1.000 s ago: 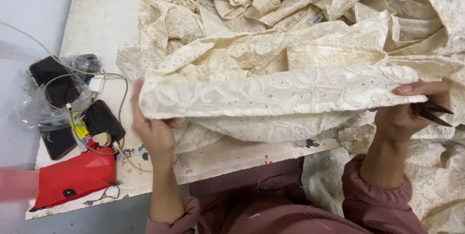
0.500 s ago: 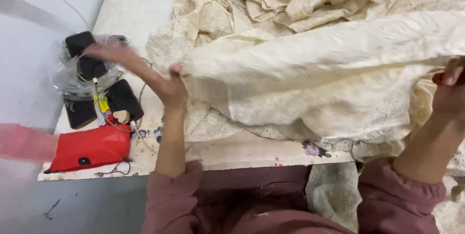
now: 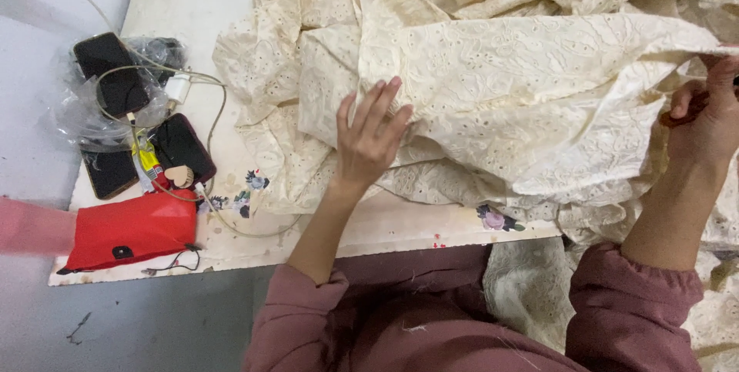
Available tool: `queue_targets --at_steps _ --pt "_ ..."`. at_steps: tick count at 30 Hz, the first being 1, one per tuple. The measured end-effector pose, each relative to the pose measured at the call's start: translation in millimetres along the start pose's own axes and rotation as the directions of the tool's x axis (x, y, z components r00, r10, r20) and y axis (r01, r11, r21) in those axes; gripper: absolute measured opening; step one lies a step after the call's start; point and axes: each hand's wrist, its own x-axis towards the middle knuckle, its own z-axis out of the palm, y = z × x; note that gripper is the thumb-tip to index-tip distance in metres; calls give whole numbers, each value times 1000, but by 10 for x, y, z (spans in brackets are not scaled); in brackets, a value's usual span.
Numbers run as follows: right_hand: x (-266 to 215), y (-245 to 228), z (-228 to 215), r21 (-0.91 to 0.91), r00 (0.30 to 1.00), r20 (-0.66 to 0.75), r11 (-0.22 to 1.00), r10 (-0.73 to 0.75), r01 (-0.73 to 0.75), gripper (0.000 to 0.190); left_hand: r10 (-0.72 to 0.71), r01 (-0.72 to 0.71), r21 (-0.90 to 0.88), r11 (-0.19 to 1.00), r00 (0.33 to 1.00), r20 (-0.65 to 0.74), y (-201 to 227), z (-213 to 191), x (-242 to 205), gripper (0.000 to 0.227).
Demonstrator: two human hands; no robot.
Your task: Trimming loose threads from lace garments using thread nippers
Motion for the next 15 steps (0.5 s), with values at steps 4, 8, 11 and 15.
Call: queue_targets --at_steps 4,8,11,15 --pt "217 221 -202 82 992 -97 994 83 -75 42 -124 162 -315 935 983 138 -109 -239 231 8" --pt "463 390 -269 59 995 -79 997 56 -51 40 -343 565 -770 297 815 466 -157 -725 438 42" --pt "1320 1206 -764 -137 999 3 990 -42 42 24 -322 721 -500 479 674 664 -112 -1149 564 49" --pt "1771 1663 -822 -308 973 106 924 -205 228 27 -191 409 -392 824 852 487 -176 -1153 448 18"
